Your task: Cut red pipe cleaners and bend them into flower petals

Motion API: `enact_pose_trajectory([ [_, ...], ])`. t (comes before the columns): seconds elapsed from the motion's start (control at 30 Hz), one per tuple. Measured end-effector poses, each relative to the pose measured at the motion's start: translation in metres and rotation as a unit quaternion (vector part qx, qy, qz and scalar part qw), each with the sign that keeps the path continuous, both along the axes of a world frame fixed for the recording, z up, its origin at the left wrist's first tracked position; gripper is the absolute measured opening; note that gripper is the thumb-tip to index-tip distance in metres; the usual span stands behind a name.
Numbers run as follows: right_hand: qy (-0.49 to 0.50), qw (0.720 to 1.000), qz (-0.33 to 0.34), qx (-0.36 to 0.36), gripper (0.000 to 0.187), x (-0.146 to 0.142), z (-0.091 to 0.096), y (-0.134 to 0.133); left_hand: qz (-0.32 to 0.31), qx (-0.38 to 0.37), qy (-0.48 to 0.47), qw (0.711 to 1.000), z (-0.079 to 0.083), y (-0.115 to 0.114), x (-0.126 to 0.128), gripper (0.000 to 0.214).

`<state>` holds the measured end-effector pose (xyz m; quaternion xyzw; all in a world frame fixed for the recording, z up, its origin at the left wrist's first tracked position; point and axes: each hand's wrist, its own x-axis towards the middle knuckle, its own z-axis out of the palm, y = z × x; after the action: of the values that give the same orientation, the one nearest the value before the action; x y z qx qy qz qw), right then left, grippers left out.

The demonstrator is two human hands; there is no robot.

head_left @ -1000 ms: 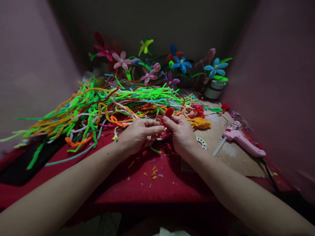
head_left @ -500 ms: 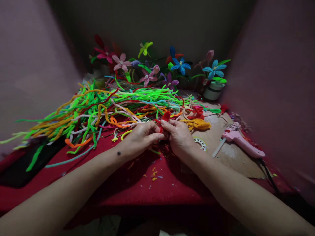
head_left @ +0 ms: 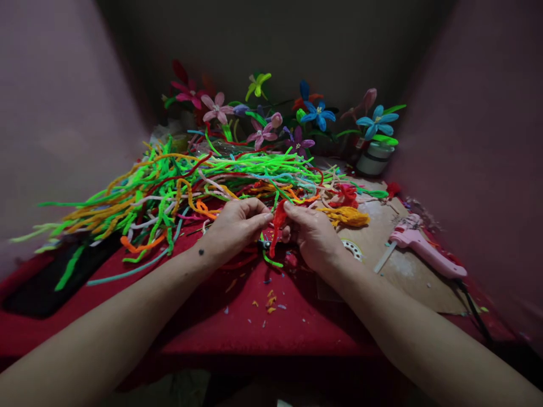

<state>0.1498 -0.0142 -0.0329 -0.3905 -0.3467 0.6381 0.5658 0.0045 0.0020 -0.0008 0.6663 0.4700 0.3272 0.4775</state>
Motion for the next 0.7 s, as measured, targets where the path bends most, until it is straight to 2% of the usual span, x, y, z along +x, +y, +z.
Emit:
enact_pose_trajectory([
  [0.1, -0.014, 1.000, -0.022, 0.015, 0.021, 0.000, -0.003, 0.001, -0.007, -0.021, -0.012, 1.000, -0.002, 0.002, -0.002, 0.020],
  [0.23, -0.018, 0.999, -0.031, 0.005, 0.022, 0.000, -0.007, 0.002, -0.039, -0.094, -0.065, 0.993, -0.012, 0.004, -0.003, 0.024],
  [0.37, -0.038, 0.998, -0.051, 0.018, 0.018, -0.002, -0.007, 0.001, -0.007, -0.150, -0.105, 0.983, -0.019, 0.004, 0.001, 0.018],
  [0.53, -0.046, 0.996, -0.056, 0.041, 0.016, -0.002, -0.004, -0.001, -0.003, -0.125, -0.098, 0.987, -0.018, 0.002, 0.004, 0.016],
  [0.7, -0.086, 0.994, -0.006, 0.064, 0.014, 0.002, -0.001, -0.001, -0.008, -0.101, -0.062, 0.993, -0.014, 0.000, 0.002, 0.018],
])
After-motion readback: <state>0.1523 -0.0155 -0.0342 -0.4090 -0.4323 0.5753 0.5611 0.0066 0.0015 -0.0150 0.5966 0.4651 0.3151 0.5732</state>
